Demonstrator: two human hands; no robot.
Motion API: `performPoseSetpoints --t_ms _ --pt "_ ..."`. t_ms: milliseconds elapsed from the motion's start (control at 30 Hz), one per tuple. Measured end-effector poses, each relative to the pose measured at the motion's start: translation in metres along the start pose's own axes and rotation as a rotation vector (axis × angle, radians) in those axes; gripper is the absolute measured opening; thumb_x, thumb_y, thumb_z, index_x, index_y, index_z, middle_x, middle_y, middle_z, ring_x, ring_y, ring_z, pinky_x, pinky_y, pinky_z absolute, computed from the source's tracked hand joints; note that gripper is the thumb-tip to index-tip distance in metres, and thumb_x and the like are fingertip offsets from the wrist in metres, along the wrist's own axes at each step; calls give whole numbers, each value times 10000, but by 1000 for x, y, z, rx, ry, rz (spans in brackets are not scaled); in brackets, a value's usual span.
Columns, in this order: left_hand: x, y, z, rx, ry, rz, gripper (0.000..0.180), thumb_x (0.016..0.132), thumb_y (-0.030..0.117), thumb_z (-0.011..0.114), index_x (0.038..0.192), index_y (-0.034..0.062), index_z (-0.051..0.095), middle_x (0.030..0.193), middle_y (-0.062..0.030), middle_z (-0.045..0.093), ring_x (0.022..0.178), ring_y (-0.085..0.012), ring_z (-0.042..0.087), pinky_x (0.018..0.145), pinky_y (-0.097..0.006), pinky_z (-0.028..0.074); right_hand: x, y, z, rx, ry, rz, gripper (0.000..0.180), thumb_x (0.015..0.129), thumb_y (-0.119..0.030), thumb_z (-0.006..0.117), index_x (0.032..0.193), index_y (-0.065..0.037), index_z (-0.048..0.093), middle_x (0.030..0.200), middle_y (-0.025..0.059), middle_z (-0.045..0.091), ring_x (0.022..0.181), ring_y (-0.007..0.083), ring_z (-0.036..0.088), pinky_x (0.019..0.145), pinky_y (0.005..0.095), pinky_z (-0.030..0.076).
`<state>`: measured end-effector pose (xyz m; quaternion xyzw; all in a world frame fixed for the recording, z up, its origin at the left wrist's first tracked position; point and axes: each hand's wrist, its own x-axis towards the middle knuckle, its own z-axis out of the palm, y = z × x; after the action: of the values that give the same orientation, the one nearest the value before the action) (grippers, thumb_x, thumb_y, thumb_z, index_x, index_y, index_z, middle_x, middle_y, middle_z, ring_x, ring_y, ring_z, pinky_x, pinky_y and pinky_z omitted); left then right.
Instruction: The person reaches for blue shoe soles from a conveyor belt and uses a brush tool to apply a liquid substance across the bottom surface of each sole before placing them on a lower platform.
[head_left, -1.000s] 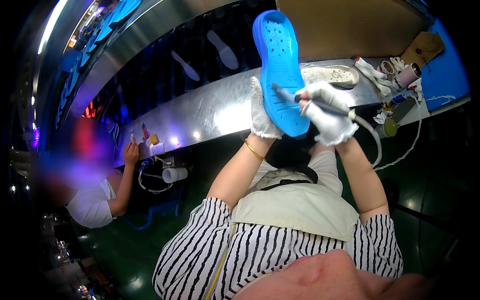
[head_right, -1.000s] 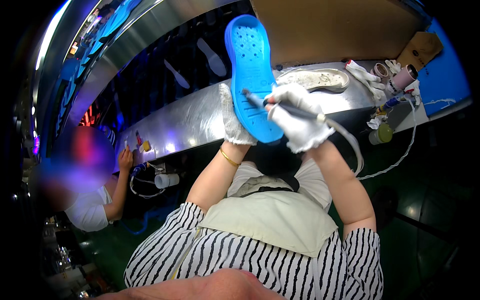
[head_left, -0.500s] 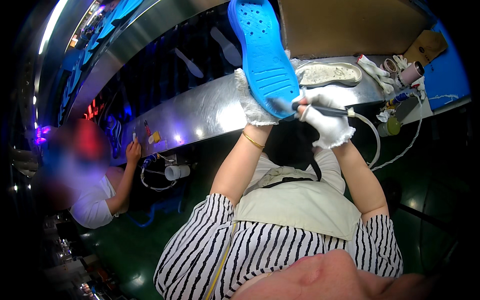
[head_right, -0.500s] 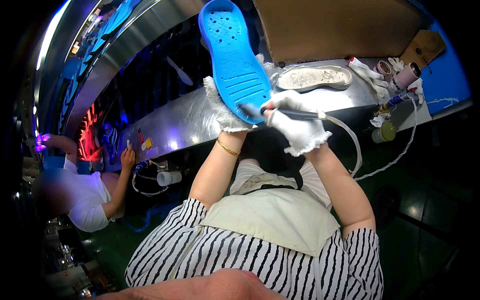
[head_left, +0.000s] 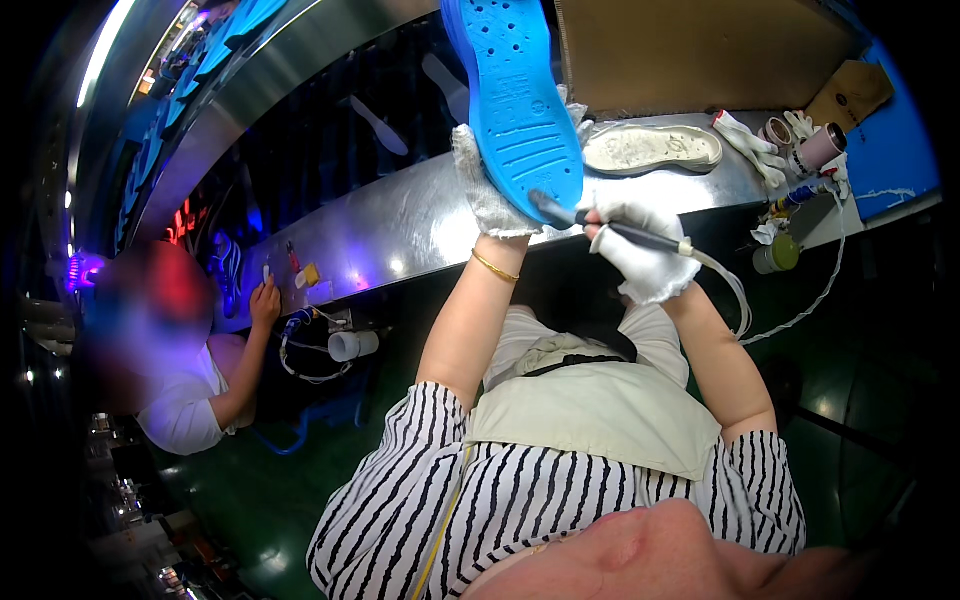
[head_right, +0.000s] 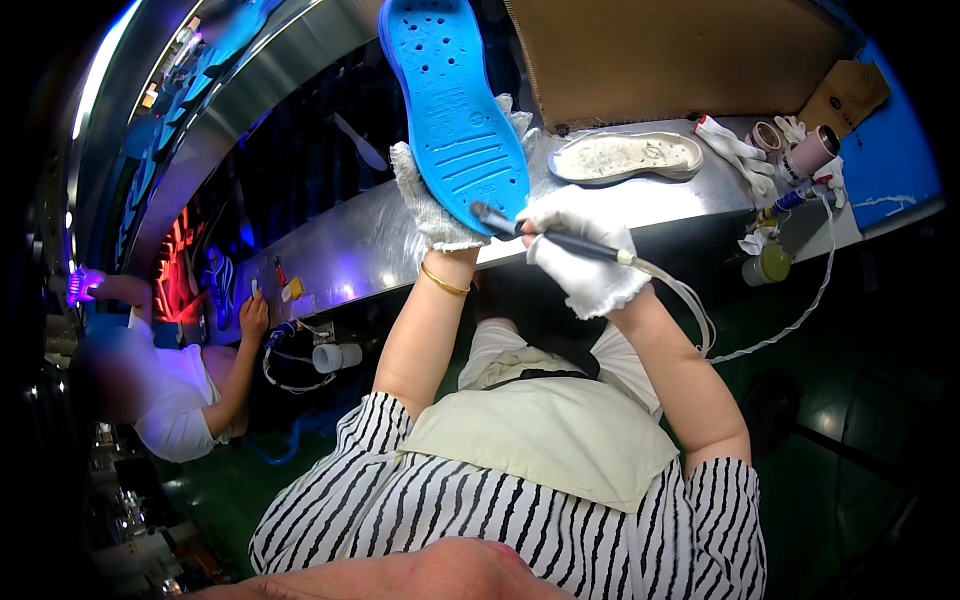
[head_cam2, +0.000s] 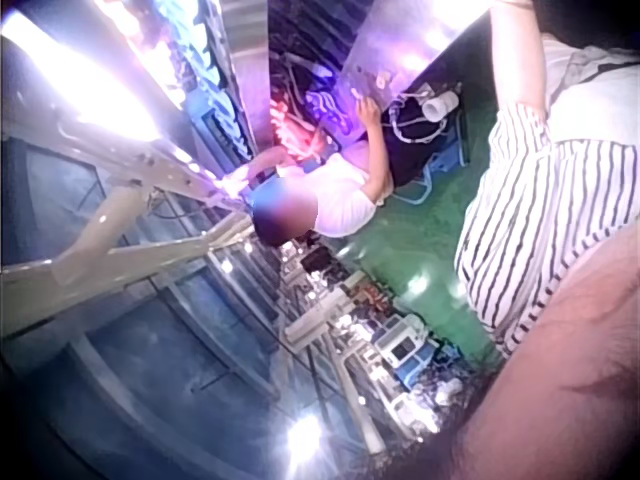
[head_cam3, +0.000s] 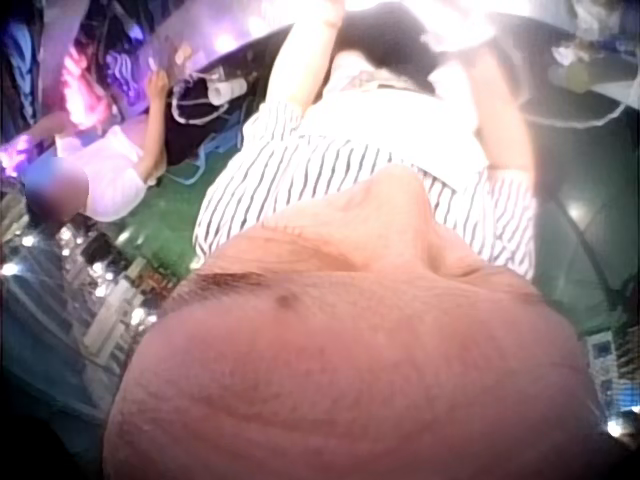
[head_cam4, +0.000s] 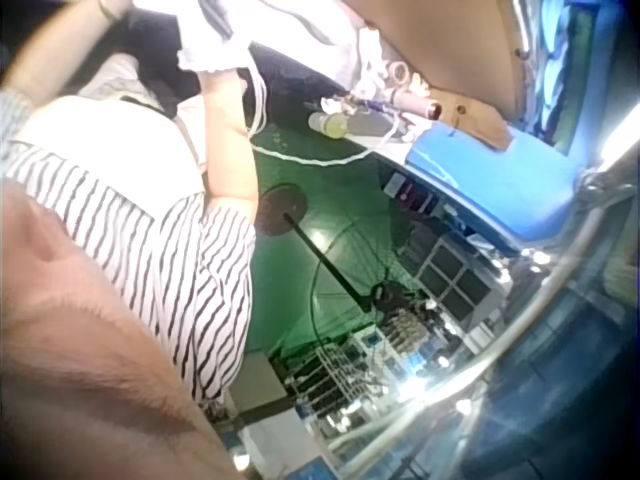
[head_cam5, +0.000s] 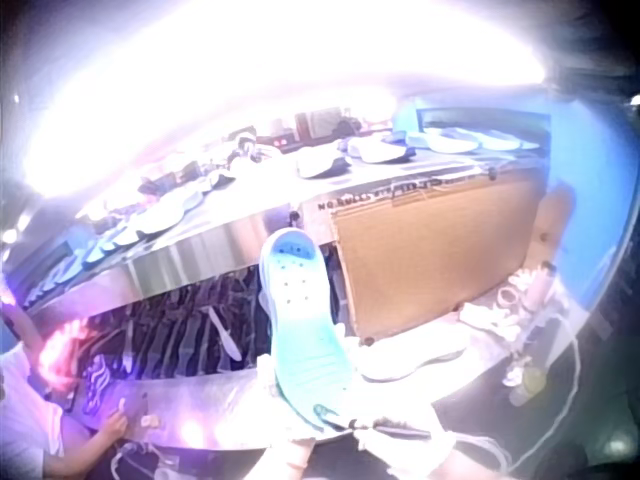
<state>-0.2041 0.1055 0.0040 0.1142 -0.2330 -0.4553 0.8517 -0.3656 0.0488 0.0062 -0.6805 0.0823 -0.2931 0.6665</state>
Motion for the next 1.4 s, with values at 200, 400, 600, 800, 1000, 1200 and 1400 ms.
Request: performPoseSetpoints --t_ms 200,400,600,800,1000,1200,1400 --pt "3 5 -7 8 -66 -69 882 765 716 425 1391 107 302 1352 -178 403 1201 -343 451 993 -467 399 15 -5 -13 13 -23 10 129 766 31 602 881 -16 566 898 83 605 783 112 587 725 254 488" --pt "11 17 -15 -7 -78 -149 844 786 686 415 1394 112 304 1365 -185 387 1199 -359 453 1005 -490 378 0 -5 -9 -93 -130 150 128 755 -3 627 876 -15 586 853 61 611 755 100 584 697 239 483" --pt "9 26 -9 -285 -169 -344 804 820 637 419 1383 72 316 1353 -226 384 1188 -385 454 977 -506 399 6 0 -24 2 -130 95 170 771 -42 646 914 -39 554 891 59 606 759 95 568 694 250 480" --pt "15 29 -21 -156 23 -379 694 861 560 435 1256 -10 454 1146 -237 563 1008 -342 596 839 -450 516 25 -9 -14 -171 -212 -162 177 706 19 633 857 -50 572 923 61 605 813 120 572 758 264 473" --pt "18 32 -3 16 23 -533 633 887 499 444 1224 -36 471 1079 -228 595 929 -326 630 760 -404 551 30 -11 -18 -183 -376 -44 210 678 2 638 871 -65 590 920 54 624 849 130 582 795 273 476" --pt "21 26 -16 468 279 -566 479 855 452 547 1046 16 603 958 -179 636 784 -250 645 674 -352 561 36 -27 -27 -349 -449 185 153 643 -24 641 786 -60 603 899 56 640 851 146 594 778 282 487" --pt "22 22 -12 471 219 -675 468 838 455 572 1039 35 616 910 -168 647 756 -232 646 659 -339 557 42 -18 -28 -289 -406 201 155 670 -46 637 818 -64 597 916 49 633 857 148 583 779 276 483"
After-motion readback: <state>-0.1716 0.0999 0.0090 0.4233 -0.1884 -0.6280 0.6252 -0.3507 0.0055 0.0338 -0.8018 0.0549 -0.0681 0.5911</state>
